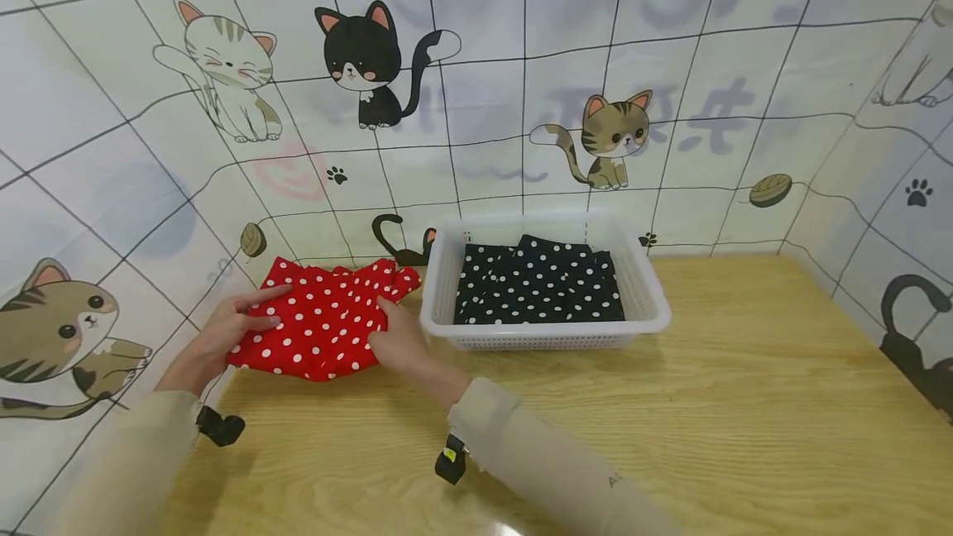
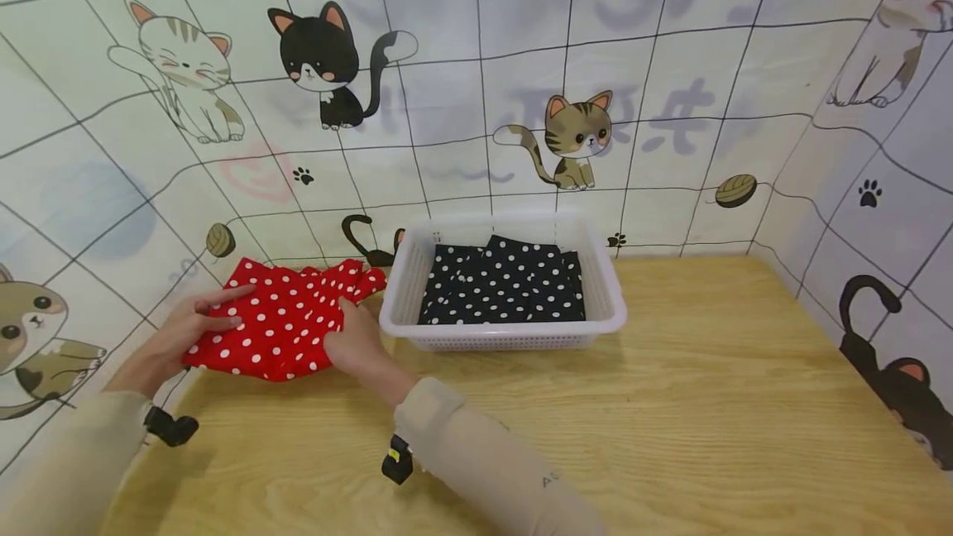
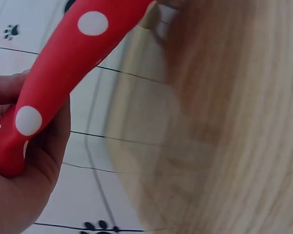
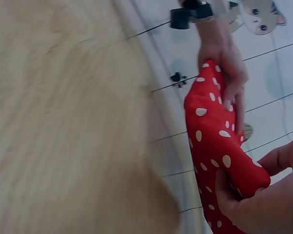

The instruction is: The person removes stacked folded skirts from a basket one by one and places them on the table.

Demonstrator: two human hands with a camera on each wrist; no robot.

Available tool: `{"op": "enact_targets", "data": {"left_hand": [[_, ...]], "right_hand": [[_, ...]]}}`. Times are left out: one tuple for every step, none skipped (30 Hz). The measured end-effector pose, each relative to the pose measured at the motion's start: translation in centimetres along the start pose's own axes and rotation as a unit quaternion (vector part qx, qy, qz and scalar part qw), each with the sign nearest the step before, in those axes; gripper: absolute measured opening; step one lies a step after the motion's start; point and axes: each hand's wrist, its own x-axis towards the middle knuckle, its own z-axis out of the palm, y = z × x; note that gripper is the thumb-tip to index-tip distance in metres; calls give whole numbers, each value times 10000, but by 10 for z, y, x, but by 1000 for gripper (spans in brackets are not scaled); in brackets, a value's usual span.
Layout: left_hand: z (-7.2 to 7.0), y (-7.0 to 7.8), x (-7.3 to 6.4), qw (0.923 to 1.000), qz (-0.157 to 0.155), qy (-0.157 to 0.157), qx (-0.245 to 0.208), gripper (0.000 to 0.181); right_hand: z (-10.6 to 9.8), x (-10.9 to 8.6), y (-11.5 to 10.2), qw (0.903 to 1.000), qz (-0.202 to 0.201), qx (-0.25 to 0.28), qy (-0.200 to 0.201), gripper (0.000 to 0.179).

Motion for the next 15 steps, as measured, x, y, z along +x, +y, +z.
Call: {"op": "enact_targets", "data": {"left_hand": [[3,-2,2,10000,-43,-34,25,66],[6,-3,5,9999,-113,-60,31,65],[10,-4,7,9998,-169,-74,41,65],[14,-6,9,9997,-217,-70,60,65],[18,-7,12,9996,-251,-74,100,66],[21,-8,15,9994,-294,-74,136,65],[24,-9,18,9992,-348,-67,187,66],[27,-10,21,9989,-389,-50,259,66],[30,-10,24,9986,-413,-29,336,67],[32,-10,27,9982,-433,13,414,66],[33,-10,30,9978,-454,54,470,66],[35,-9,34,9976,-469,105,498,65],[36,-8,37,9973,-493,167,519,64],[36,-7,40,9970,-514,236,521,63],[37,-5,43,9969,-530,307,502,61]], "right_hand": [[1,0,5,9999,78,-98,51,73],[2,1,10,9997,139,-181,128,73],[2,1,15,9994,235,-199,177,73],[2,1,19,9988,340,-246,239,74],[0,2,23,9983,460,-221,275,74],[-1,2,27,9975,567,-280,326,74],[-3,2,29,9967,667,-312,352,75],[-5,2,32,9959,722,-363,399,75],[-6,2,34,9948,808,-473,404,76],[-7,2,35,9938,857,-584,405,77],[-8,2,36,9933,845,-689,380,80],[-8,3,36,9925,817,-830,369,82],[-9,3,36,9921,783,-911,351,83],[-9,3,36,9917,764,-978,346,85],[-9,3,36,9912,732,-1046,350,86]]}}
